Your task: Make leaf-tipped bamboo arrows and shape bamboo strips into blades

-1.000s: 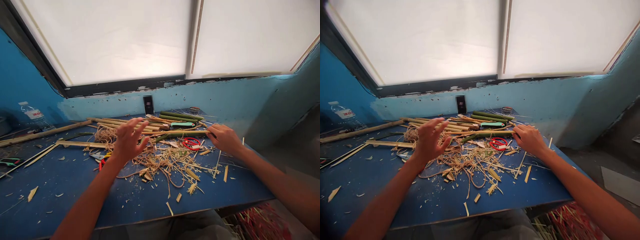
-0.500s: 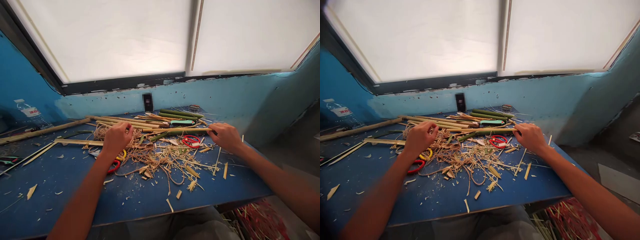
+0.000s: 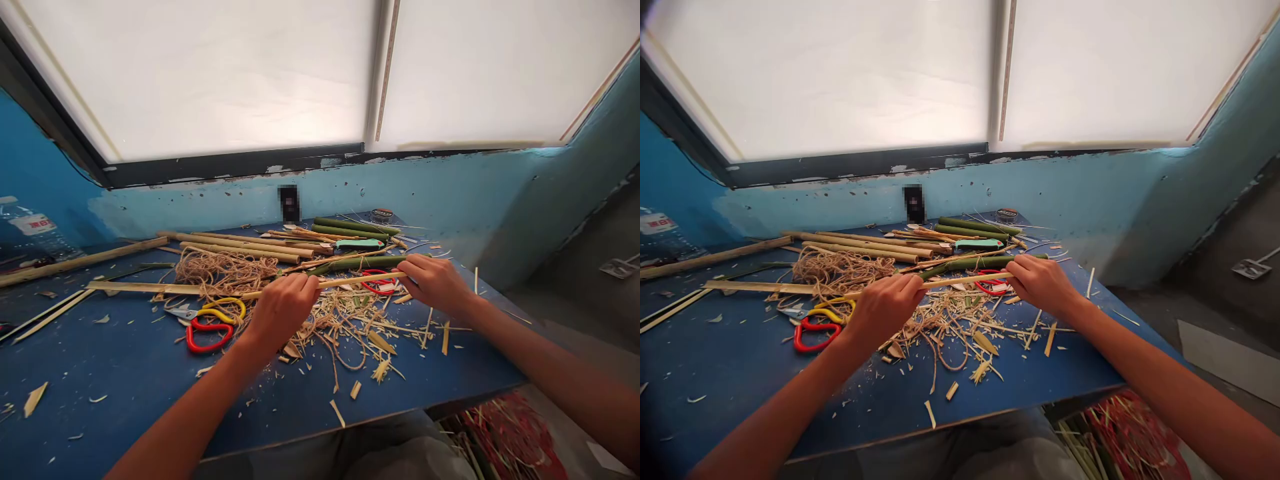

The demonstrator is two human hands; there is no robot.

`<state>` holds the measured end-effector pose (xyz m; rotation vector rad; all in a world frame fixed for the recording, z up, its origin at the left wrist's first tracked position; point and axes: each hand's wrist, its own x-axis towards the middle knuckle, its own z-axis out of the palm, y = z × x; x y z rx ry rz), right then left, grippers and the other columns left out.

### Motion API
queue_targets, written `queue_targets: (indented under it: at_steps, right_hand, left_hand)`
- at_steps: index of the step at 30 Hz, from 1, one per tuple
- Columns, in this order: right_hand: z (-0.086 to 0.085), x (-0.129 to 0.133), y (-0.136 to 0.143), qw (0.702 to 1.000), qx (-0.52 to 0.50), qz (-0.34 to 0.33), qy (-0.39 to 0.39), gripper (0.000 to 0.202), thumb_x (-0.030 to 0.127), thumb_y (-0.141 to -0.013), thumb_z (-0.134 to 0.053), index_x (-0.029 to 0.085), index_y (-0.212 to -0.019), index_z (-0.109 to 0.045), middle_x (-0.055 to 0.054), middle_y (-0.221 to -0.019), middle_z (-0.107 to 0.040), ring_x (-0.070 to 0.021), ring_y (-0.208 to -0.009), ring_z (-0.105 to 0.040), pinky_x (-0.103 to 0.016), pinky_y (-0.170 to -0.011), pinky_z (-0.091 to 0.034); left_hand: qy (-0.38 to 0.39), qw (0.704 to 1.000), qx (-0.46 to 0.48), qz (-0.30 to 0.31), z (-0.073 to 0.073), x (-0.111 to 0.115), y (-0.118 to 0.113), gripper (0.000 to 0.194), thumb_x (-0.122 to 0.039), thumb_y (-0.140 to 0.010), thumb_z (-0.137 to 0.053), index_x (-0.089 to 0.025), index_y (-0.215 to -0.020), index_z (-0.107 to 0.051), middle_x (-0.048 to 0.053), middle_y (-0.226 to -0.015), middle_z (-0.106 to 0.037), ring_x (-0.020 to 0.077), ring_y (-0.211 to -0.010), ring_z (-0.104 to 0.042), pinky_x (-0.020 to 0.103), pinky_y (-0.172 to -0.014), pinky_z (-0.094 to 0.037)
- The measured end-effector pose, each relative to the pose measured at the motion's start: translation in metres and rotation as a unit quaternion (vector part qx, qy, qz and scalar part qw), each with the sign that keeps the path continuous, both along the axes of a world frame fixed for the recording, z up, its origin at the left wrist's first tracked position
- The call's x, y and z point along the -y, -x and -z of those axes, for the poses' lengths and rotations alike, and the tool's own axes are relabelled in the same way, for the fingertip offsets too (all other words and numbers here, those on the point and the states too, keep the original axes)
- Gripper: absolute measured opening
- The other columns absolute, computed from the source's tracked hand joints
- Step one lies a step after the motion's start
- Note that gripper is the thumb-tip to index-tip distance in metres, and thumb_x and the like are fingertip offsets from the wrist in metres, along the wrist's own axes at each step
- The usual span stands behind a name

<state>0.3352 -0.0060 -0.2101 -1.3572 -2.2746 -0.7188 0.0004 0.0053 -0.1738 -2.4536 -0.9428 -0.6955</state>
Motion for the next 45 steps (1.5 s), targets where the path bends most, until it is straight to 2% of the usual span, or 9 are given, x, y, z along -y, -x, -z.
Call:
queue_targets:
  at_steps: [3, 11, 18, 22, 26, 29, 37, 41, 45]
  right_hand:
    - [0.004, 0.001, 0.006, 1.000, -0.014, 0.002, -0.008, 0.033, 0.030, -0.102, -0.045, 0.019, -0.075, -0.060, -0.004, -0.073, -0.063, -0.0152, -0.061, -0.052, -0.030, -0.059, -0.030]
    - [0.008, -0.004, 0.025, 0.999, -0.036, 0.004, -0.002, 0.036, 0.031, -0.102, -0.045, 0.018, -0.072, -0.059, -0.003, -0.068, -0.063, -0.0130, -0.054, -0.050, -0.031, -0.056, -0.024]
    - [-0.001, -0.013, -0.005, 0.992, -0.096, 0.067, -0.049, 0.042, 0.029, -0.102, -0.042, 0.017, -0.064, -0.058, -0.008, -0.061, -0.063, -0.0161, -0.051, -0.049, -0.032, -0.055, -0.019]
    - [0.000, -0.011, 0.006, 0.997, -0.077, -0.026, -0.015, 0.032, 0.031, -0.102, -0.045, 0.018, -0.079, -0.063, -0.005, -0.072, -0.066, -0.0152, -0.059, -0.055, -0.029, -0.058, -0.032]
    - [0.005, -0.003, 0.027, 0.987, -0.051, -0.153, 0.015, 0.019, 0.034, -0.099, -0.053, 0.021, -0.093, -0.064, -0.004, -0.085, -0.068, -0.0172, -0.079, -0.062, -0.031, -0.081, -0.045]
    - [0.002, 0.005, 0.026, 0.981, -0.074, -0.181, -0.006, 0.008, 0.027, -0.097, -0.057, 0.022, -0.096, -0.062, -0.005, -0.090, -0.069, -0.0202, -0.091, -0.063, -0.043, -0.099, -0.039]
    - [-0.008, 0.019, 0.010, 0.950, -0.137, -0.172, -0.221, 0.020, 0.015, -0.085, -0.067, 0.023, -0.101, -0.059, -0.003, -0.085, -0.068, -0.0209, -0.082, -0.062, -0.042, -0.085, -0.039]
    - [-0.008, 0.013, 0.009, 0.971, -0.099, -0.175, -0.128, 0.015, 0.013, -0.087, -0.065, 0.022, -0.098, -0.059, -0.005, -0.088, -0.067, -0.0213, -0.085, -0.059, -0.041, -0.085, -0.039]
    - [-0.004, 0.008, 0.012, 0.973, -0.069, -0.215, -0.035, 0.008, 0.014, -0.091, -0.060, 0.021, -0.095, -0.060, -0.003, -0.084, -0.066, -0.0188, -0.080, -0.056, -0.037, -0.083, -0.042]
  left_hand:
    - [-0.013, 0.999, 0.002, -0.030, -0.008, -0.006, 0.014, 0.033, -0.025, -0.097, -0.052, -0.019, -0.066, -0.064, 0.006, -0.058, -0.064, 0.0184, -0.056, -0.058, 0.031, -0.054, -0.022]
    - [-0.015, 0.993, -0.031, -0.117, -0.014, -0.014, 0.019, 0.034, -0.030, -0.095, -0.049, -0.018, -0.071, -0.070, 0.007, -0.060, -0.069, 0.0195, -0.054, -0.060, 0.031, -0.054, -0.018]
    - [-0.059, 0.953, 0.027, -0.295, -0.028, -0.052, 0.092, 0.038, -0.031, -0.090, -0.044, -0.014, -0.073, -0.073, 0.015, -0.062, -0.068, 0.0272, -0.061, -0.063, 0.031, -0.056, -0.016]
    - [-0.046, 0.947, 0.036, -0.317, -0.018, -0.070, 0.102, 0.033, -0.035, -0.089, -0.047, -0.017, -0.074, -0.071, 0.012, -0.064, -0.069, 0.0258, -0.063, -0.064, 0.031, -0.056, -0.016]
    - [-0.030, 0.950, 0.041, -0.310, -0.010, -0.069, 0.087, 0.034, -0.041, -0.092, -0.046, -0.016, -0.079, -0.066, 0.010, -0.067, -0.068, 0.0259, -0.065, -0.065, 0.030, -0.055, -0.018]
    - [-0.015, 0.960, 0.037, -0.278, -0.012, -0.057, 0.075, 0.037, -0.047, -0.096, -0.043, -0.015, -0.097, -0.063, 0.010, -0.077, -0.069, 0.0264, -0.070, -0.066, 0.030, -0.055, -0.025]
    - [0.078, 0.992, -0.098, -0.024, -0.001, -0.019, 0.024, 0.024, -0.027, -0.102, -0.040, -0.023, -0.105, -0.063, 0.004, -0.100, -0.066, 0.0147, -0.061, -0.061, 0.028, -0.051, -0.037]
    - [0.070, 0.993, -0.089, 0.046, 0.008, -0.021, 0.017, 0.025, -0.017, -0.099, -0.046, -0.021, -0.117, -0.062, 0.007, -0.110, -0.068, 0.0189, -0.086, -0.068, 0.031, -0.074, -0.053]
    - [0.014, 0.997, -0.006, 0.072, -0.014, -0.022, 0.037, 0.026, -0.019, -0.099, -0.049, -0.019, -0.121, -0.062, 0.009, -0.116, -0.070, 0.0233, -0.110, -0.065, 0.044, -0.103, -0.049]
